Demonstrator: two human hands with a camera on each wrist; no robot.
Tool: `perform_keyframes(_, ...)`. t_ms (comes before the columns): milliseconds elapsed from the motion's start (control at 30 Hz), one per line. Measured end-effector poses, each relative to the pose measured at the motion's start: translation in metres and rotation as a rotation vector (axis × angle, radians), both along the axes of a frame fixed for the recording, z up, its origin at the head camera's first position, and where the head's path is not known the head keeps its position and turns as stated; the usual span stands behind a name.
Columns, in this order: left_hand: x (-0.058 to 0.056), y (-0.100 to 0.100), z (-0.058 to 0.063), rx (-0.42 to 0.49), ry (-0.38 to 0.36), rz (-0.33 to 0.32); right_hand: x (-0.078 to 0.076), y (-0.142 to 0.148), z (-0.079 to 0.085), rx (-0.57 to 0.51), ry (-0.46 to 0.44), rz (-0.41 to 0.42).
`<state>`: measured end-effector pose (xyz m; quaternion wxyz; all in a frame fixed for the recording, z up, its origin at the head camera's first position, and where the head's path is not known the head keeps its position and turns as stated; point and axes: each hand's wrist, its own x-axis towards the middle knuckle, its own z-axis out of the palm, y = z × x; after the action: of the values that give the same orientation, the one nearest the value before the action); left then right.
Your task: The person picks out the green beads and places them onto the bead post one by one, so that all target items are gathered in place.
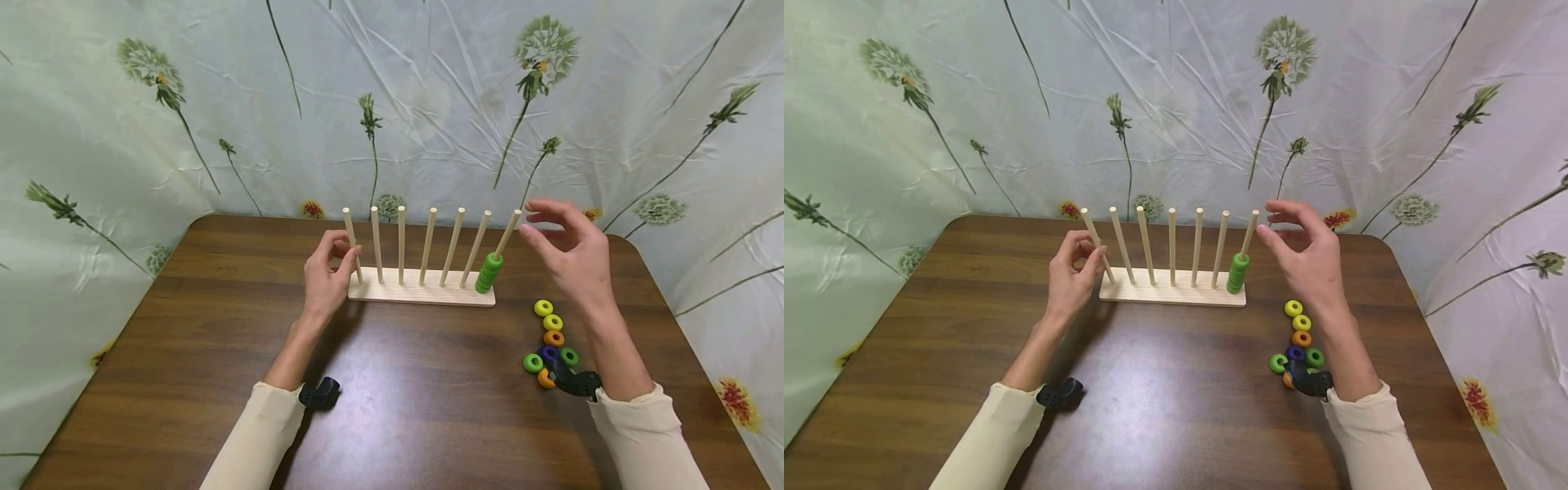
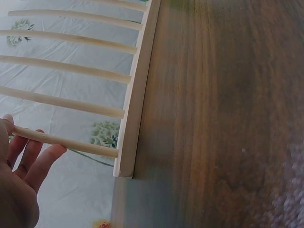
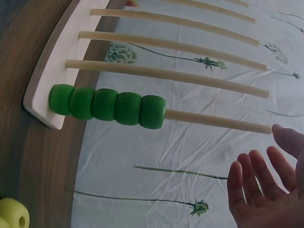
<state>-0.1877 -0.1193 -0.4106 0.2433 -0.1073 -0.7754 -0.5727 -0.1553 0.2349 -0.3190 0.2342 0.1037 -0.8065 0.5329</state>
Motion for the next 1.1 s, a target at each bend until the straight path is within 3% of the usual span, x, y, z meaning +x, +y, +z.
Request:
perform_keyframes(300,0.0,0.0,0.0,0.001,0.001,0.001,0.012,0.014,-0.007,0.084,-0.059,0.028)
perform_keyframes(1100,0.001,0.001,0.0,0.004,0.009,0.001,0.036,0.045,-0.037,0.246,-0.084,0.213)
